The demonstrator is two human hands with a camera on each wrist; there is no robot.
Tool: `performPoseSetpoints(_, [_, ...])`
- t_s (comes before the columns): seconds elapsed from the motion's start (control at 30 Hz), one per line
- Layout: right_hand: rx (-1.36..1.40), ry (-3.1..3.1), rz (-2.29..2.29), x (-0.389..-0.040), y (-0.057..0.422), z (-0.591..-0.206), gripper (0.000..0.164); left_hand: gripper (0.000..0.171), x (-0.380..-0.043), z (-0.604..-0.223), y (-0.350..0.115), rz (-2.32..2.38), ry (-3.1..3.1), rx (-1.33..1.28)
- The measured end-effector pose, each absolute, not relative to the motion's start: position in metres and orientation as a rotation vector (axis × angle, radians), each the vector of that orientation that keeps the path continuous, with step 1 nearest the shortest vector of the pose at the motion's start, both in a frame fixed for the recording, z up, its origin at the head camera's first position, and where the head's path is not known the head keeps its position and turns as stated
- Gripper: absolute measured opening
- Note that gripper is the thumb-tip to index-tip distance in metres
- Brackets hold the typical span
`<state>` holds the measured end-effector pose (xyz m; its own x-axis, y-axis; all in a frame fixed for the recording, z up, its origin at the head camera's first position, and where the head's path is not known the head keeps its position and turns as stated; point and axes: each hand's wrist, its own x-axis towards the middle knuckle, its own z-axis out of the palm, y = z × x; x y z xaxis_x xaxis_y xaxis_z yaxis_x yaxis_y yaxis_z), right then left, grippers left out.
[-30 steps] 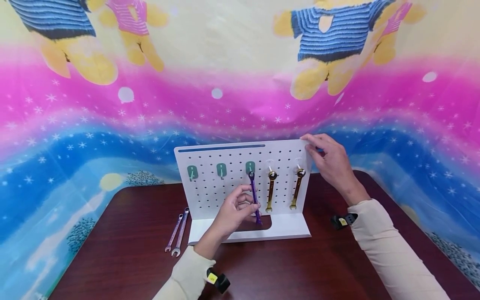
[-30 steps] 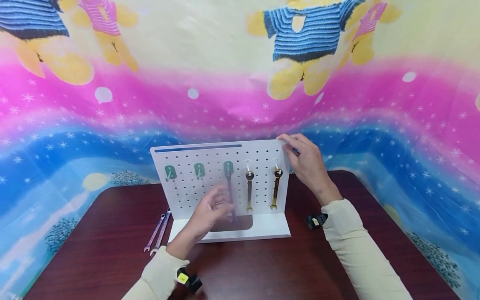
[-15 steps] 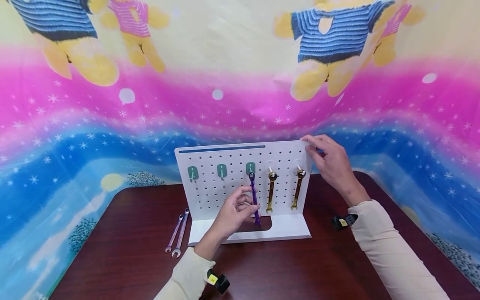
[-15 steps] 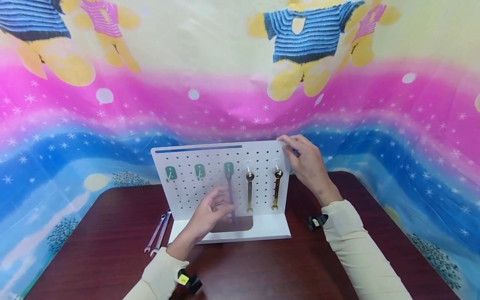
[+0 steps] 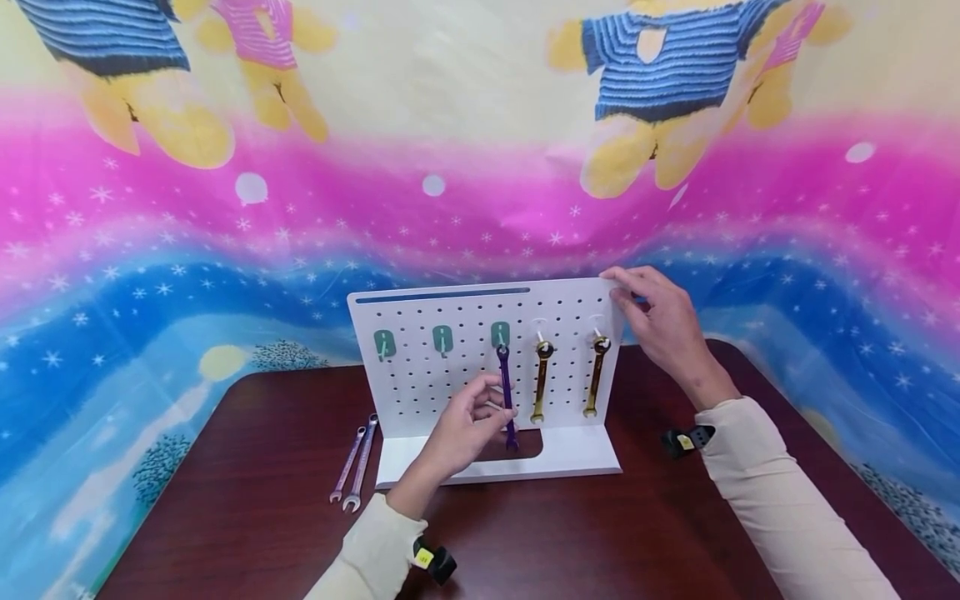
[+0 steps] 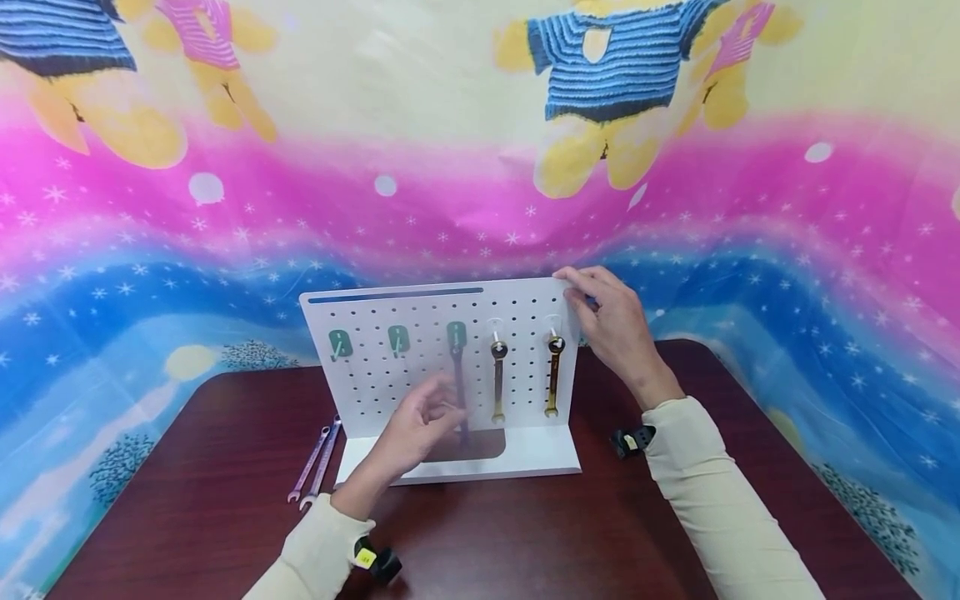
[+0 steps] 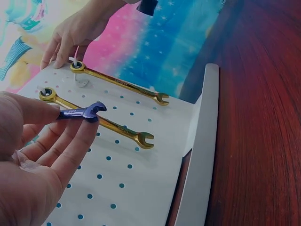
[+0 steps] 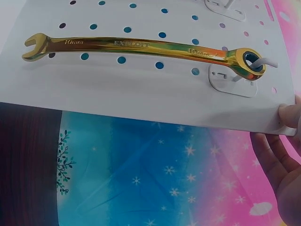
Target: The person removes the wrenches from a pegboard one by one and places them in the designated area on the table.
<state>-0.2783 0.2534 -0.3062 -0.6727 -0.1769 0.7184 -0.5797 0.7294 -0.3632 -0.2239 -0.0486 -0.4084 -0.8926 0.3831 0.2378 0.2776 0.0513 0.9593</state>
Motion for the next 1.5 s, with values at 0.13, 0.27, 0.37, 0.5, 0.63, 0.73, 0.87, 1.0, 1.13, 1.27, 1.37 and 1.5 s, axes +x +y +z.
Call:
performPoseSetpoints(0.13, [0.572,-2.250,0.770,-0.279,0.253,-0.305,0.034,0.038,-0.223,-0.407,-0.049,2.014,2.182,0.706])
performPoseSetpoints(0.27, [0.569,-2.249,0.768,-0.279,0.253,-0.305,0.033,0.040,-0.222,-0.405,-0.049,2.036,2.139,0.713])
performPoseSetpoints(0.37, [0.569,-2.250,0.767,-0.279,0.253,-0.306,0.033,0.041,-0.221,-0.404,-0.049,2.052,2.105,0.712])
performPoseSetpoints(0.5, [0.571,-2.250,0.777,-0.279,0.253,-0.307,0.033,0.040,-0.221,-0.403,-0.050,2.066,2.058,0.714])
performPoseSetpoints(0.63, [0.568,-2.251,0.786,-0.279,0.253,-0.307,0.033,0.036,-0.218,-0.398,-0.052,2.085,2.032,0.727])
performPoseSetpoints(0.73, [0.566,-2.254,0.783,-0.279,0.253,-0.307,0.034,0.034,-0.217,-0.394,-0.054,2.098,2.015,0.746])
performPoseSetpoints(0.87, [0.561,-2.255,0.765,-0.278,0.253,-0.307,0.034,0.032,-0.215,-0.389,-0.054,2.108,1.997,0.759])
performPoseSetpoints(1.0, [0.555,-2.257,0.762,-0.279,0.253,-0.307,0.034,0.034,-0.214,-0.386,-0.053,2.112,1.985,0.754])
performPoseSetpoints(1.13, [0.558,-2.255,0.783,-0.279,0.252,-0.309,0.034,0.038,-0.213,-0.385,-0.054,2.113,1.971,0.741])
performPoseSetpoints(1.27, [0.559,-2.254,0.791,-0.279,0.252,-0.309,0.034,0.039,-0.211,-0.384,-0.055,2.143,1.918,0.740])
performPoseSetpoints(1.37, [0.553,-2.256,0.778,-0.279,0.252,-0.309,0.035,0.038,-0.210,-0.382,-0.054,2.167,1.863,0.760])
performPoseSetpoints(1.5, [0.544,-2.256,0.764,-0.278,0.252,-0.309,0.035,0.037,-0.210,-0.379,-0.055,2.160,1.852,0.787])
